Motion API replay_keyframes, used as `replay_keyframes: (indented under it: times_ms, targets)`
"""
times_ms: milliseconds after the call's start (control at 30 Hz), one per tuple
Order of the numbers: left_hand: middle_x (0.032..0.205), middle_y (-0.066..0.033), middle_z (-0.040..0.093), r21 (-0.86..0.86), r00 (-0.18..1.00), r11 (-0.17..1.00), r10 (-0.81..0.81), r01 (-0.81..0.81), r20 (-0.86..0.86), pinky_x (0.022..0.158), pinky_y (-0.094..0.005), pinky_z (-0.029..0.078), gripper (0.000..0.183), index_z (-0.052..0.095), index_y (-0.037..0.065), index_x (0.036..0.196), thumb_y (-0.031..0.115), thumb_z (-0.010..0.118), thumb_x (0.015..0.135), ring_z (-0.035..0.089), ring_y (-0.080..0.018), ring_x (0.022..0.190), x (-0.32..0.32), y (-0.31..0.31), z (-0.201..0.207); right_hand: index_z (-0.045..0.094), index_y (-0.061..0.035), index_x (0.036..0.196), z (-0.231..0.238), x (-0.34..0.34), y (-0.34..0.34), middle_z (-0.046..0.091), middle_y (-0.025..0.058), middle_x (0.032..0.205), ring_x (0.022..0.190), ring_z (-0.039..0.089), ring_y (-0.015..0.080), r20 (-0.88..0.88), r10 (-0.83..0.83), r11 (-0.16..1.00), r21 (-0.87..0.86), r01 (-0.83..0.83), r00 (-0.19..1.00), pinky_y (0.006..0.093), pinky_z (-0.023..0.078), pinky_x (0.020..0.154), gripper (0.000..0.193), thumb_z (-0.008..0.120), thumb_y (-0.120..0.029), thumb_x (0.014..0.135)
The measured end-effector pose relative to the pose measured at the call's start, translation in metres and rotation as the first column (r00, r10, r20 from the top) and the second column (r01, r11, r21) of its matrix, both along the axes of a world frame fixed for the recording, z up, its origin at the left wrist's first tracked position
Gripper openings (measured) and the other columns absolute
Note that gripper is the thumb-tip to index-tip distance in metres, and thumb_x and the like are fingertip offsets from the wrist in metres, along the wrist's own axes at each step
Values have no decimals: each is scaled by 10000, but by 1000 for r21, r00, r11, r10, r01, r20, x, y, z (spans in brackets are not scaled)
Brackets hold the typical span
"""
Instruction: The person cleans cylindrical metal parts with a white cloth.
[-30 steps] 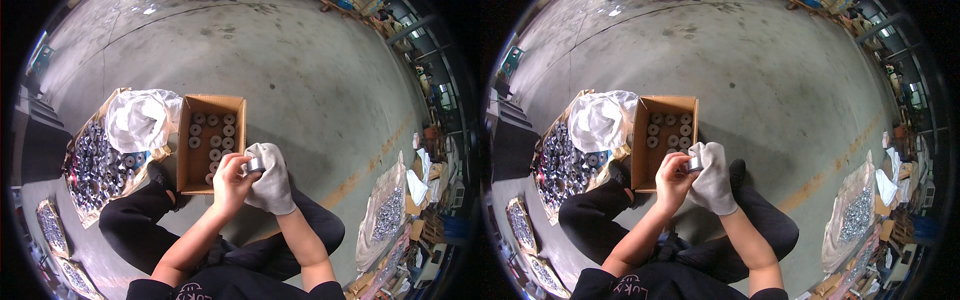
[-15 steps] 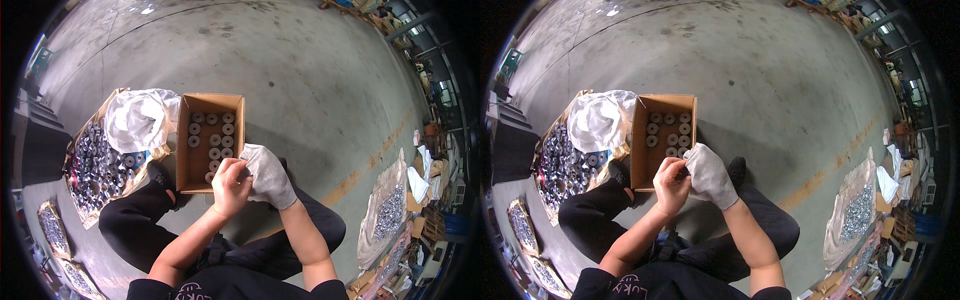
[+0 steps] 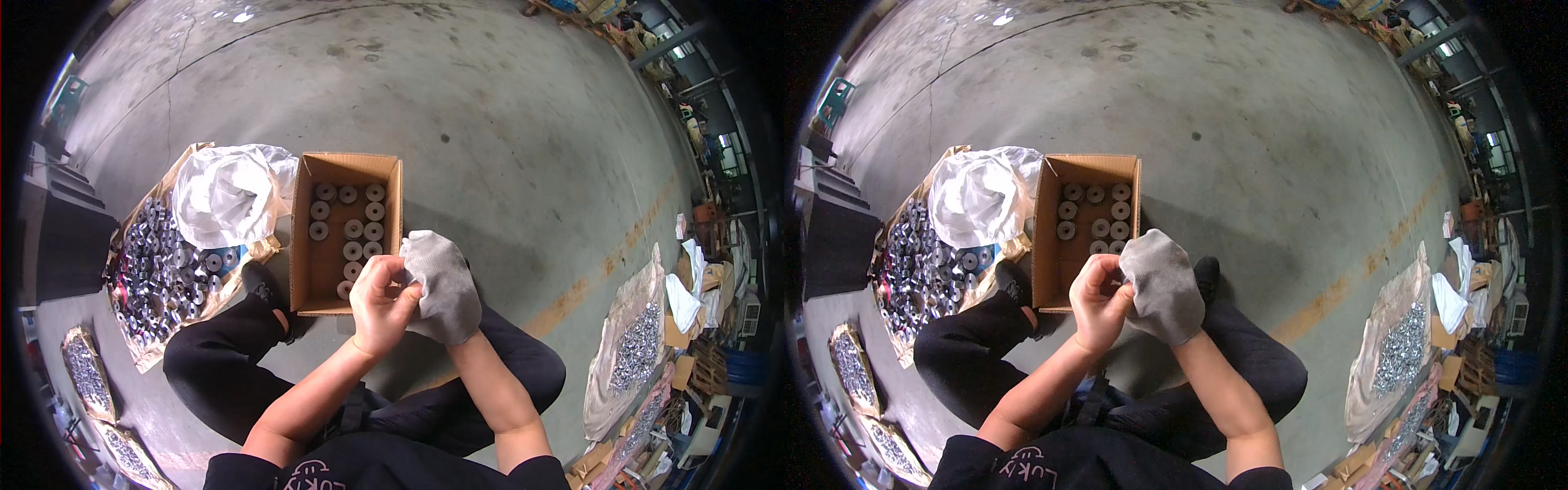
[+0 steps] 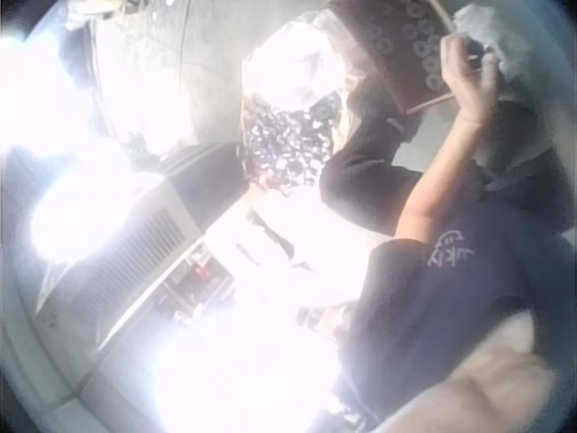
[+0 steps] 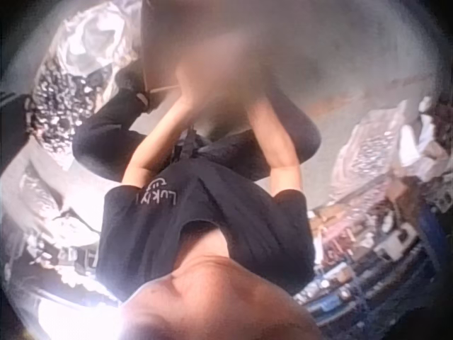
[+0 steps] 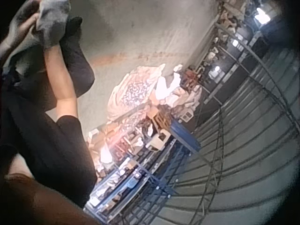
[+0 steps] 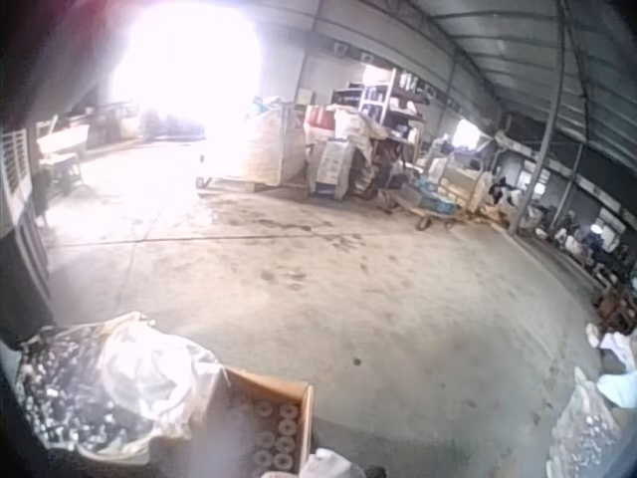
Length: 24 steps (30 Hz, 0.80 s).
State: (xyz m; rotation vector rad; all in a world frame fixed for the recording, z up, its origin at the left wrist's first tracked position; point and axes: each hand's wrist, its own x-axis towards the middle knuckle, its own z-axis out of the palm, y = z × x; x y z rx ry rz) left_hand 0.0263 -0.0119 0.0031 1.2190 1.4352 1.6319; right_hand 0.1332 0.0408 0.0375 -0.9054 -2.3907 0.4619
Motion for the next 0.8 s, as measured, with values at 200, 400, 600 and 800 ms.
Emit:
replay_keyframes:
  times_ms: [200,400,600,800]
  targets:
    - [757,-36,621,-375,982,908,-183,188,49,613,-247,500,315,548,-19,1051,73,692,786,611,-123,684,-17,13,18,561,-98,902,-7,-4,2,558,103,873,819,566,297,-81,-157,988,-9,157,984,375,471,695,269,657,-156,658]
    - [720,-29,563,-74,163,747,-47,661,986,456,-192,353,238,565,31,954,257,506,906,491,-103,555,-27,9,9,469,-36,861,25,4,25,531,103,789,693,569,175,-95,-345,819,-516,250,934,265,459,604,142,588,-37,784]
    - [695,-7,520,-46,-82,699,148,714,986,435,-192,292,198,572,59,940,228,479,897,397,-91,534,-22,7,-2,510,-74,1111,8,-8,-5,587,75,915,668,605,147,48,-212,974,-76,215,976,290,513,580,325,627,-91,807]
    - [706,-32,555,31,-46,602,9,798,999,453,-212,315,261,564,67,919,323,516,910,420,-108,526,-25,-4,-4,513,-38,1056,-15,1,-11,553,4,846,653,532,73,-342,-328,588,-803,-92,881,208,451,512,188,547,-160,917]
